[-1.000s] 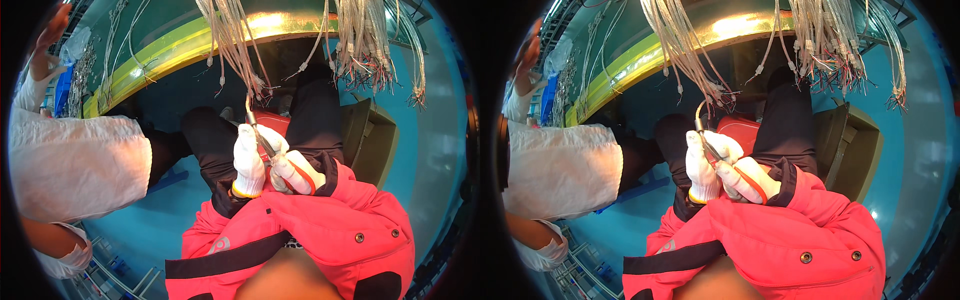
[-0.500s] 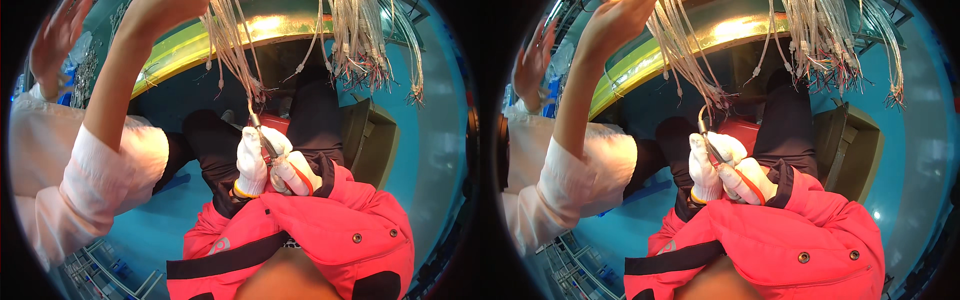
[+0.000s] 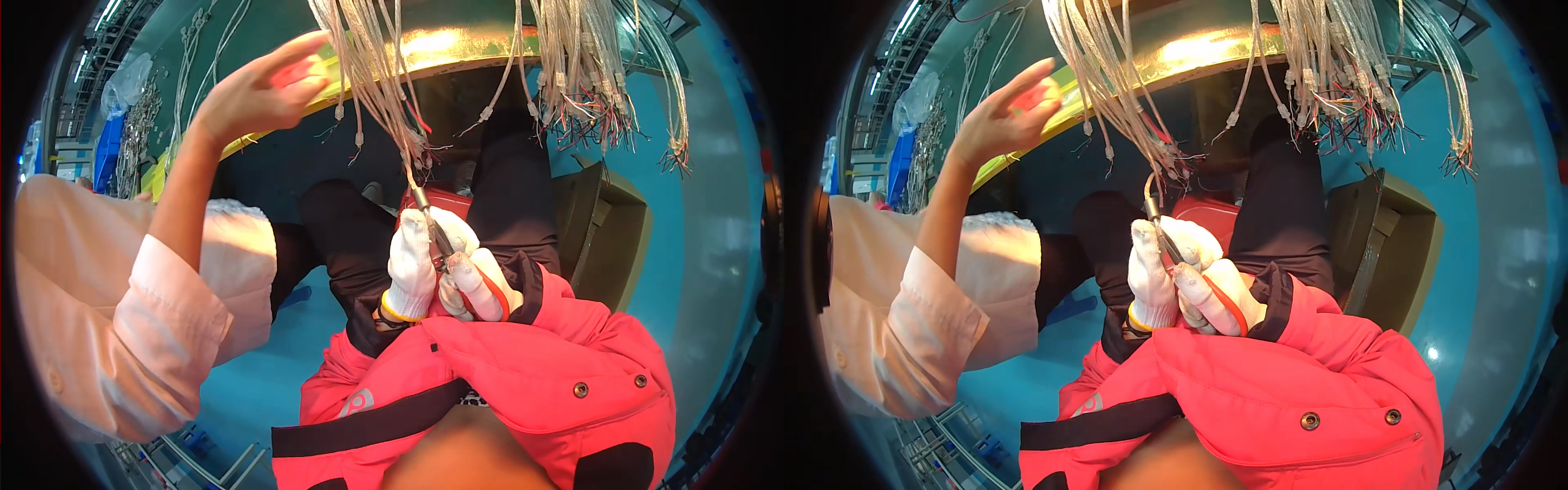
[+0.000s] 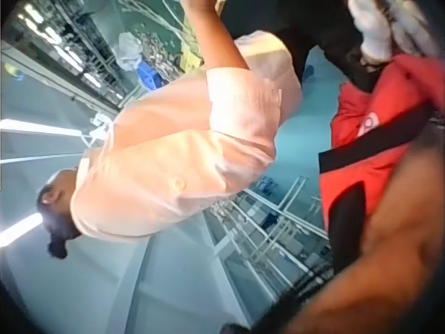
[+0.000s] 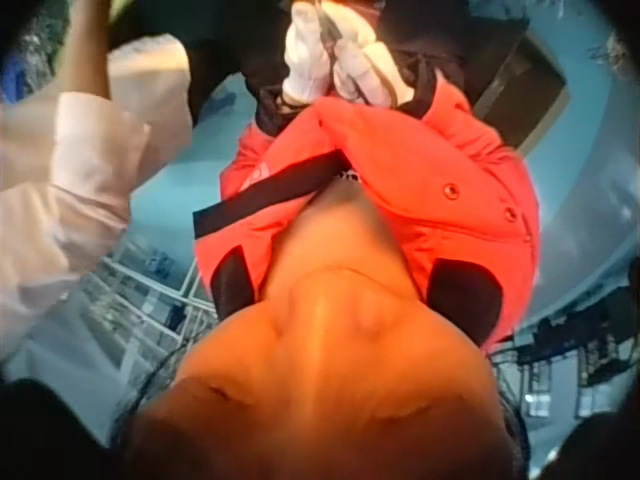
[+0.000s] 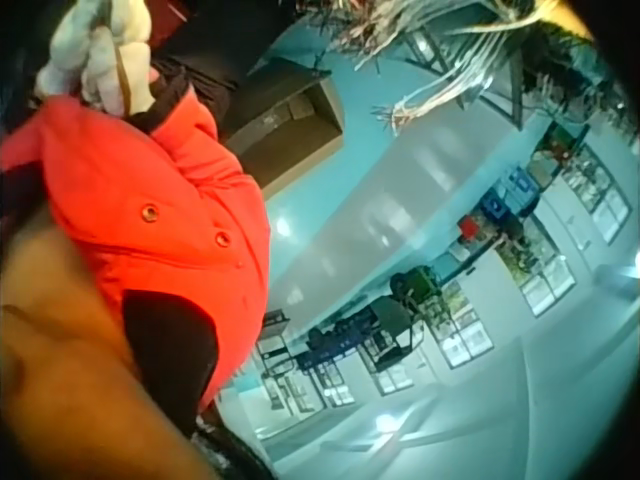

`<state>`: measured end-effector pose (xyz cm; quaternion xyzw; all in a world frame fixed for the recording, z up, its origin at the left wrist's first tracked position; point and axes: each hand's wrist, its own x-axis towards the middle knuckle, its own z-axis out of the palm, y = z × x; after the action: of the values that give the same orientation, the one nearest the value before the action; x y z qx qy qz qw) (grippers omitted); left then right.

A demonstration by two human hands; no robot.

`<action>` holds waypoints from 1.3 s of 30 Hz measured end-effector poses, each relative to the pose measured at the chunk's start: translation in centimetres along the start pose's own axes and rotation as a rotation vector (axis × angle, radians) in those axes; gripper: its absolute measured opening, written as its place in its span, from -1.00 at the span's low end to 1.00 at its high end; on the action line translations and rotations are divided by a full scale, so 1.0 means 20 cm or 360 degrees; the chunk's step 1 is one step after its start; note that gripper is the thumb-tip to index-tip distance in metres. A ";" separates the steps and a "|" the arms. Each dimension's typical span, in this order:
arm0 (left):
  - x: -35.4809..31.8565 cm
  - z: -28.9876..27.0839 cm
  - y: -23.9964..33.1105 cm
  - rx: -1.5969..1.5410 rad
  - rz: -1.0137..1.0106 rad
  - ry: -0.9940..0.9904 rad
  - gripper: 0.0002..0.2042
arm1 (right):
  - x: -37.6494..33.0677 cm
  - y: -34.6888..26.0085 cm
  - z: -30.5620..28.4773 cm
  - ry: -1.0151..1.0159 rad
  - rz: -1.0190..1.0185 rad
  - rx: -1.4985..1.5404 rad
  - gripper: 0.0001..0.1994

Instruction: Processing electrical wire harnesses using a heating device and hand tools at a manual assembly station.

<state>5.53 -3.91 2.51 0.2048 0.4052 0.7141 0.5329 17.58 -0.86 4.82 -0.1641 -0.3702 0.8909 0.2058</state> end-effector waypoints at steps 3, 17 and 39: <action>0.00 0.05 0.04 -0.0098 -0.0136 -0.0056 -0.44 | 0.00 0.02 -0.01 0.0025 0.0026 0.0055 -0.53; -0.02 -0.12 -0.07 0.0232 -0.0007 -0.0057 -0.78 | 0.04 -0.08 0.02 0.0233 0.0225 0.0178 -0.62; 0.05 -0.04 0.22 0.1118 -0.0133 -0.0198 -0.49 | 0.11 -0.14 -0.16 0.0152 0.0066 -0.1815 -0.64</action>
<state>2.00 -3.69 5.48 0.4016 0.6007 0.4950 0.4825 17.70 3.83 4.37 -0.2965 -0.7793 0.5458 0.0836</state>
